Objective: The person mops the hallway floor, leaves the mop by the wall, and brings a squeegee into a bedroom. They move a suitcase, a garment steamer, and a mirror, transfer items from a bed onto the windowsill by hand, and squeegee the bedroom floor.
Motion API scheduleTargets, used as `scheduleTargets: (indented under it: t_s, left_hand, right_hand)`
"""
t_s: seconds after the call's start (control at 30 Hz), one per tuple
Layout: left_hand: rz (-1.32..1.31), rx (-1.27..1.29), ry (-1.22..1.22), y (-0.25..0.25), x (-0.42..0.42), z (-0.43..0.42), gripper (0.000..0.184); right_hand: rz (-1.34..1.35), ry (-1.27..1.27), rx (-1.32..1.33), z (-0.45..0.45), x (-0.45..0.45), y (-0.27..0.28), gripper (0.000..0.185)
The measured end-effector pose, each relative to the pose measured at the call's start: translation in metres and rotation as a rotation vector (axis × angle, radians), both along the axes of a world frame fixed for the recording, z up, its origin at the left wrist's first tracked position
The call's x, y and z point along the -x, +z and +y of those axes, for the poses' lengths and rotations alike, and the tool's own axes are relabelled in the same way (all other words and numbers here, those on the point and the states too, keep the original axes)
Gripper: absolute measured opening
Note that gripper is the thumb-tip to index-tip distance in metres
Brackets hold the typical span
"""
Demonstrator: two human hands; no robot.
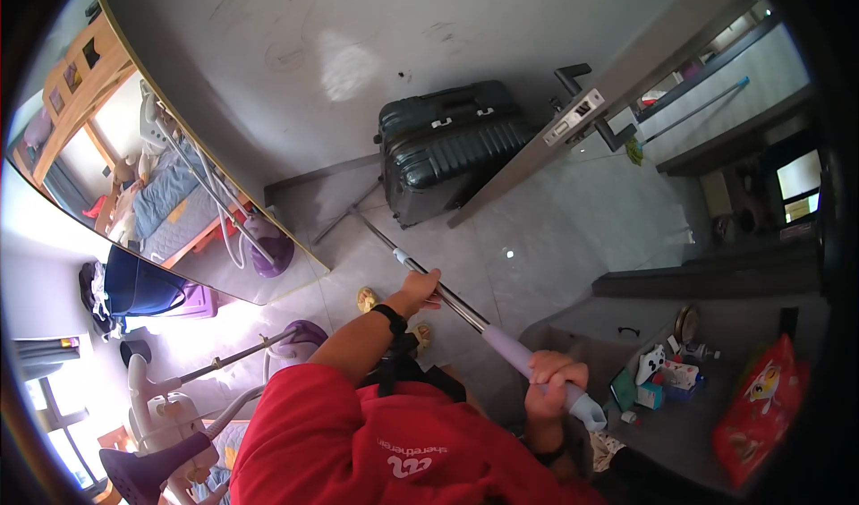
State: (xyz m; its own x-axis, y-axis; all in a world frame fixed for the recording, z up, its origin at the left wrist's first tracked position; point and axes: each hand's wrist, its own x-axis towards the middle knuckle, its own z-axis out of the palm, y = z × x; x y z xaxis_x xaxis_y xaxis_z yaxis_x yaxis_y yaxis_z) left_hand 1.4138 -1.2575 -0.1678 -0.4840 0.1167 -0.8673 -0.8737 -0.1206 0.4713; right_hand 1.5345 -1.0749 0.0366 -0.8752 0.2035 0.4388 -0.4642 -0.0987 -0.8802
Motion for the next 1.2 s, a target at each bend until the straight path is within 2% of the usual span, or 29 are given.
scheduleTargets:
  t_s: [0.13, 0.2, 0.3, 0.33, 0.57, 0.63, 0.77, 0.87, 0.93, 1.0, 1.07, 1.2]
  left_hand:
    - [0.051, -0.036, 0.037, -0.006, 0.001, 0.0, 0.034]
    - [0.045, -0.03, 0.116, -0.006, 0.001, 0.006, 0.033]
    - [0.033, -0.11, 0.11, -0.006, -0.005, 0.017, 0.032]
    - [0.027, -0.138, 0.124, -0.007, -0.01, 0.02, 0.032]
    - [0.013, -0.202, 0.173, -0.005, -0.016, 0.039, 0.032]
    - [-0.026, -0.201, 0.076, 0.012, -0.015, 0.046, 0.025]
    - [-0.013, -0.26, 0.078, 0.017, -0.002, 0.062, 0.028]
    - [0.074, -0.24, 0.317, 0.02, 0.013, 0.054, 0.024]
    - [0.173, -0.302, 0.437, 0.03, 0.02, 0.035, 0.022]
    - [0.208, -0.32, 0.488, 0.033, 0.027, 0.01, 0.021]
    - [0.172, -0.306, 0.442, 0.036, 0.025, -0.005, 0.022]
    - [0.035, -0.336, 0.294, 0.029, 0.012, -0.004, 0.026]
  right_hand:
    - [0.018, 0.128, 0.032, 0.004, 0.008, 0.0, 0.018]
    - [-0.002, 0.115, 0.028, 0.013, 0.011, 0.003, 0.018]
    - [0.017, 0.264, 0.038, 0.033, 0.025, 0.007, 0.024]
    - [0.007, 0.3, 0.109, 0.045, 0.028, 0.004, 0.018]
    - [-0.013, 0.301, 0.125, 0.063, 0.04, 0.021, 0.016]
    - [0.002, 0.284, 0.106, 0.071, 0.044, 0.027, 0.016]
    - [-0.007, 0.303, 0.149, 0.078, 0.066, 0.048, 0.017]
    - [-0.004, 0.333, 0.155, 0.062, 0.085, 0.057, 0.017]
    - [0.129, 0.602, 0.111, 0.037, 0.094, 0.068, 0.016]
    - [0.154, 0.618, 0.048, -0.001, 0.097, 0.076, 0.016]
    - [0.204, 0.631, -0.025, -0.016, 0.099, 0.079, 0.017]
    - [0.121, 0.66, -0.107, -0.008, 0.088, 0.084, 0.017]
